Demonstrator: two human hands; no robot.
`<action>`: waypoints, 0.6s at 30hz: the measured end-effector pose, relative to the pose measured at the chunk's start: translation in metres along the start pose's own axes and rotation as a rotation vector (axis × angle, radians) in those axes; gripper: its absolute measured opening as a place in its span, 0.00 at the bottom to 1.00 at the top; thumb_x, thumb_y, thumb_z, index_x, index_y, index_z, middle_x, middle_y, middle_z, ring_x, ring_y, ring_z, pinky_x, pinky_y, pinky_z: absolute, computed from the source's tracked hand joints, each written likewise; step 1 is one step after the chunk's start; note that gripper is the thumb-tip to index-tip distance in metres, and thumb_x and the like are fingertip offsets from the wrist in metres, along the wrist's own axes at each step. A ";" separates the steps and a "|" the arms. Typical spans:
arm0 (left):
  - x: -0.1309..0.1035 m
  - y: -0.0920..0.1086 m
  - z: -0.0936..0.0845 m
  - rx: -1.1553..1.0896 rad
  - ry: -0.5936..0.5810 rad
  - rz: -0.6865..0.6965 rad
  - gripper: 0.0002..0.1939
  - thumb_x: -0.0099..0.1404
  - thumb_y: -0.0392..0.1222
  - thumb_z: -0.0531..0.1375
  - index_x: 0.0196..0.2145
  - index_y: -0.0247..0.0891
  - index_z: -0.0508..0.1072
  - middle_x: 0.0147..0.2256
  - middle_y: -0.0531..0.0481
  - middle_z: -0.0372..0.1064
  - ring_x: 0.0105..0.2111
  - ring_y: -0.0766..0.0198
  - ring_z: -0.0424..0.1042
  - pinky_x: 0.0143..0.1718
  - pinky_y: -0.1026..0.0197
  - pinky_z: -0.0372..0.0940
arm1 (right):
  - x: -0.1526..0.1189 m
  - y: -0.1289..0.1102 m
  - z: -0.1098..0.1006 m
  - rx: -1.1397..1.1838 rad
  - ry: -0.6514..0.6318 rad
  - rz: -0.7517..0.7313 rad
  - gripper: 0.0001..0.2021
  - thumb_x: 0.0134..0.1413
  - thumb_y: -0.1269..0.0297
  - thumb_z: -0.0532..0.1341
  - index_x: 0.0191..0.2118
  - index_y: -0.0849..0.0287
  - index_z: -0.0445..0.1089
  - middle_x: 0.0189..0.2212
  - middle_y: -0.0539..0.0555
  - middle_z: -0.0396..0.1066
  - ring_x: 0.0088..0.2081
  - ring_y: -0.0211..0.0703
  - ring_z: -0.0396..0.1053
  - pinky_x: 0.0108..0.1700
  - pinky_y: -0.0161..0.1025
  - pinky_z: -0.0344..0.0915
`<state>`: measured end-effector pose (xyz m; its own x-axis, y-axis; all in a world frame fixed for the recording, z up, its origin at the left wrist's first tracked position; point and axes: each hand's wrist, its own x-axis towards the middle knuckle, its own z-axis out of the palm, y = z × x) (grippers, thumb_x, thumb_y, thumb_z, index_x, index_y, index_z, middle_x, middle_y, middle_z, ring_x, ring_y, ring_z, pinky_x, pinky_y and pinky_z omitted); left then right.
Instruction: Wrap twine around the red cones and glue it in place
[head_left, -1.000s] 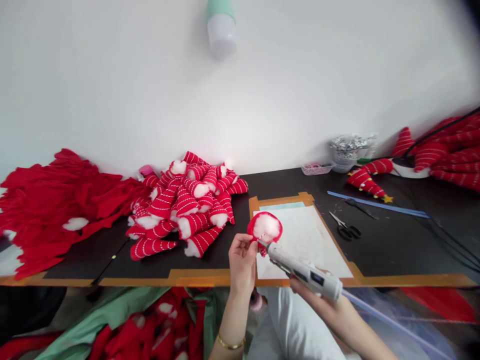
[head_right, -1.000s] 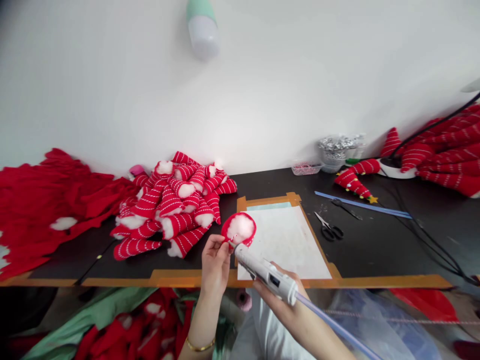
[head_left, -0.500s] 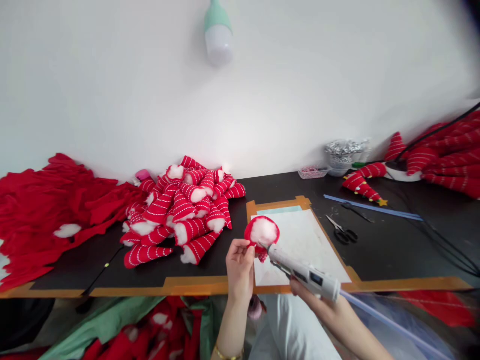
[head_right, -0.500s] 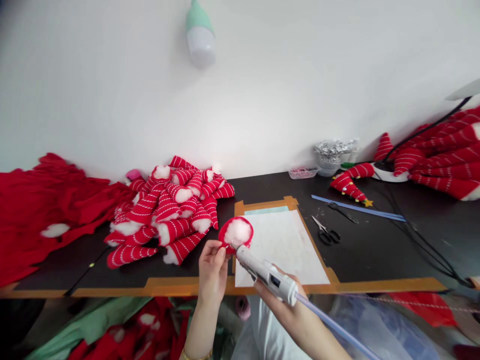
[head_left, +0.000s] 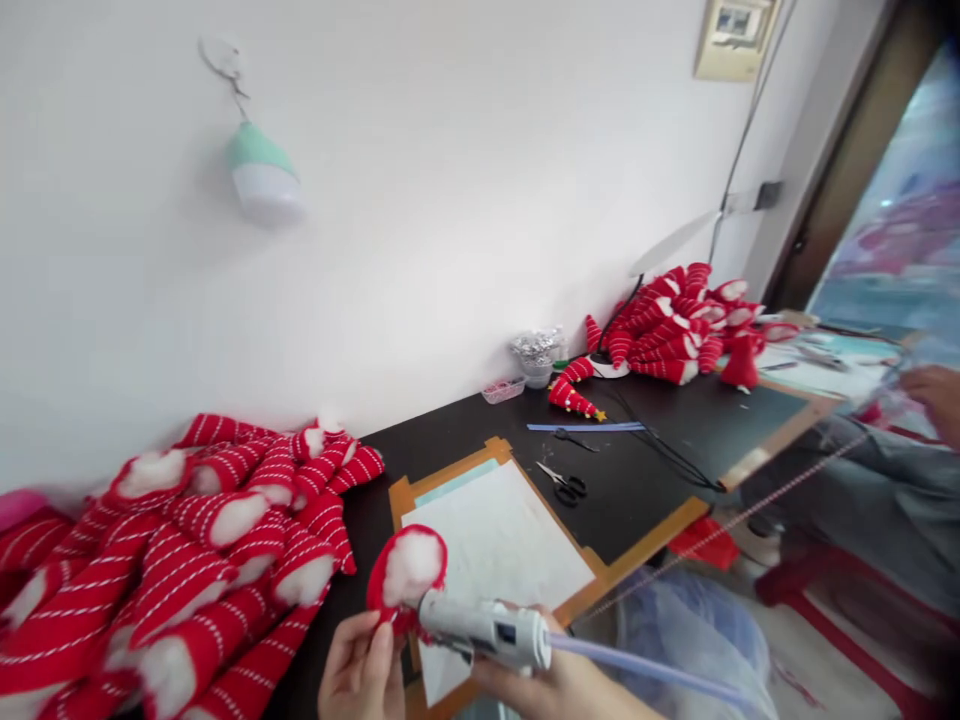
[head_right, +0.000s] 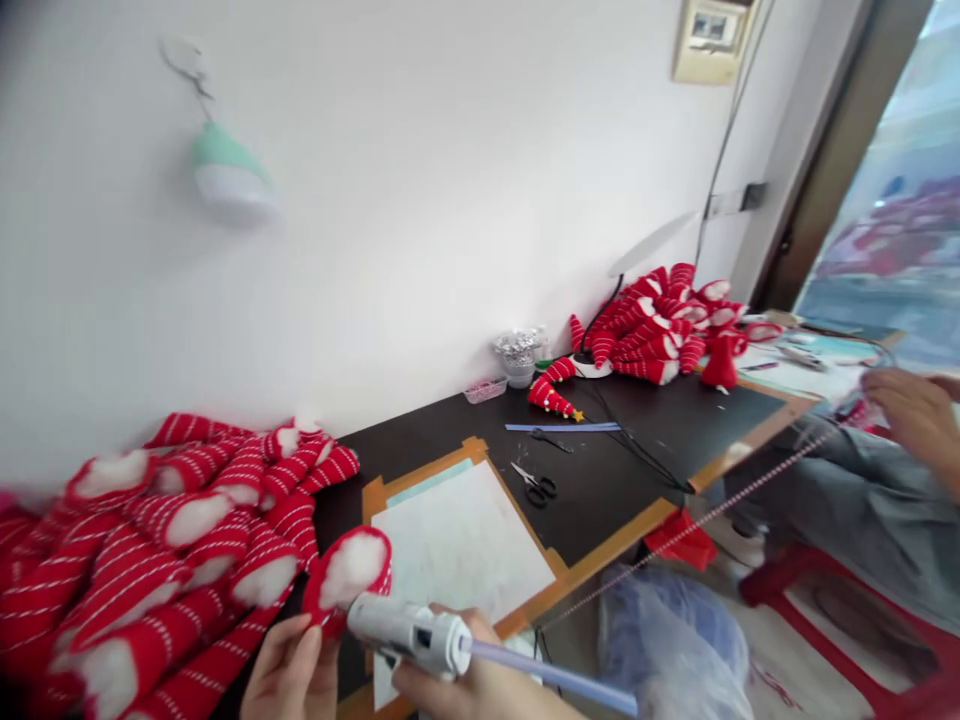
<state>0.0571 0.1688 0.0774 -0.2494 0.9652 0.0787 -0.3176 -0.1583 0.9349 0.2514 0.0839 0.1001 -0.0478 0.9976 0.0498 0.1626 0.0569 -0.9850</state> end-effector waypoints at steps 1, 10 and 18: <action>-0.002 0.003 0.002 0.007 0.041 -0.023 0.17 0.40 0.55 0.77 0.25 0.51 0.77 0.24 0.54 0.77 0.22 0.58 0.75 0.20 0.59 0.72 | -0.002 0.001 0.001 0.023 0.009 -0.015 0.13 0.58 0.54 0.66 0.45 0.54 0.77 0.39 0.52 0.77 0.40 0.48 0.74 0.46 0.39 0.71; -0.043 0.022 -0.001 -0.124 0.065 -0.065 0.20 0.39 0.49 0.79 0.27 0.42 0.76 0.25 0.56 0.74 0.24 0.67 0.73 0.25 0.70 0.70 | -0.046 -0.013 0.010 0.189 0.168 -0.127 0.20 0.61 0.44 0.62 0.39 0.58 0.75 0.38 0.58 0.77 0.43 0.51 0.75 0.50 0.45 0.71; -0.053 0.019 -0.022 -0.213 0.087 0.021 0.20 0.42 0.46 0.78 0.29 0.38 0.75 0.25 0.55 0.73 0.25 0.71 0.72 0.30 0.71 0.69 | -0.102 -0.004 -0.010 0.045 0.329 -0.157 0.17 0.64 0.47 0.60 0.39 0.56 0.77 0.37 0.57 0.77 0.43 0.51 0.76 0.50 0.44 0.72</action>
<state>0.0441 0.1105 0.0839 -0.3333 0.9410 0.0582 -0.4954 -0.2273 0.8384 0.2658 -0.0177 0.1004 0.2518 0.9366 0.2438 0.1342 0.2157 -0.9672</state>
